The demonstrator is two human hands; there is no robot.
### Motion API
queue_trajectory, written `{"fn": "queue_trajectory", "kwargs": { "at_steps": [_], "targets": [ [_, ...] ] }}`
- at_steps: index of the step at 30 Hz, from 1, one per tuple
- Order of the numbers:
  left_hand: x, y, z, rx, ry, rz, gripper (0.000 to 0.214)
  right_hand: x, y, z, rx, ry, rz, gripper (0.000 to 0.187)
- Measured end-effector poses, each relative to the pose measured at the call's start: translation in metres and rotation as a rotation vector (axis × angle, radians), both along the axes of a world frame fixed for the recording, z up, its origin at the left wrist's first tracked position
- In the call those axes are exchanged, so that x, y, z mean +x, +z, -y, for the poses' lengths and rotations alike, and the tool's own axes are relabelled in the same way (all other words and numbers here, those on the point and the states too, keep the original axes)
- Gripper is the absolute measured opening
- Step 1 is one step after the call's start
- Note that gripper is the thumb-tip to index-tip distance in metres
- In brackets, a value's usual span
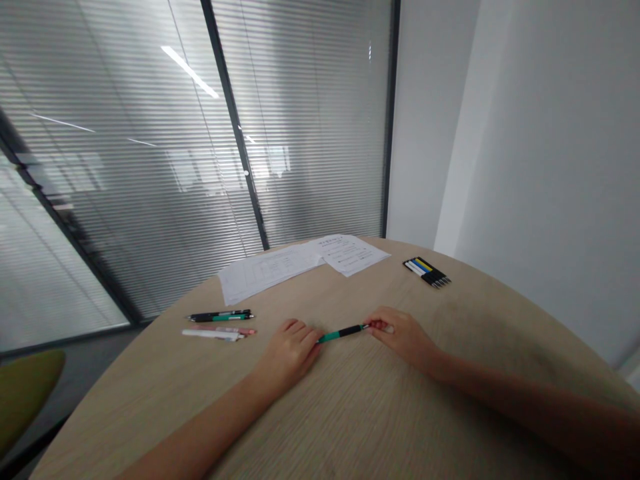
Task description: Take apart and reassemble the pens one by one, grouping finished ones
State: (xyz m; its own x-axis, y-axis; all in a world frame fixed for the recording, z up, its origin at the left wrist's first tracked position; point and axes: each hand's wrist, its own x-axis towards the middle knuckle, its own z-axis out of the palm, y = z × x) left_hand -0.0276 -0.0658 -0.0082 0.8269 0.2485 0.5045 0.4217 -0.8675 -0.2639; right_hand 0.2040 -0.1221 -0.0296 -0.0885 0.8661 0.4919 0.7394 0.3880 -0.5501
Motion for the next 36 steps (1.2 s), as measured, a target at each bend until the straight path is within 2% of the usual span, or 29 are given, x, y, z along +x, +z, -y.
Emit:
{"fn": "queue_trajectory", "kwargs": {
  "at_steps": [6, 16, 23, 29, 36],
  "targets": [
    [-0.001, 0.001, 0.0, 0.03, -0.057, 0.03, 0.019, 0.001, -0.004, -0.003, -0.059, 0.015, -0.011, 0.009],
    [0.0, 0.002, 0.0, 0.08, -0.123, 0.086, 0.018, 0.003, -0.002, -0.002, -0.148, 0.088, 0.032, 0.028],
    [0.0, 0.004, 0.004, 0.096, -0.178, 0.103, 0.014, 0.002, 0.0, 0.0, -0.254, 0.075, -0.049, 0.034],
    [0.0, 0.003, 0.004, 0.082, -0.17, 0.125, 0.014, 0.001, 0.001, 0.001, -0.25, 0.072, -0.059, 0.035],
    [0.001, 0.004, 0.005, 0.074, -0.151, 0.128, 0.019, -0.001, 0.006, 0.006, -0.149, 0.046, 0.036, 0.031]
  ]
}}
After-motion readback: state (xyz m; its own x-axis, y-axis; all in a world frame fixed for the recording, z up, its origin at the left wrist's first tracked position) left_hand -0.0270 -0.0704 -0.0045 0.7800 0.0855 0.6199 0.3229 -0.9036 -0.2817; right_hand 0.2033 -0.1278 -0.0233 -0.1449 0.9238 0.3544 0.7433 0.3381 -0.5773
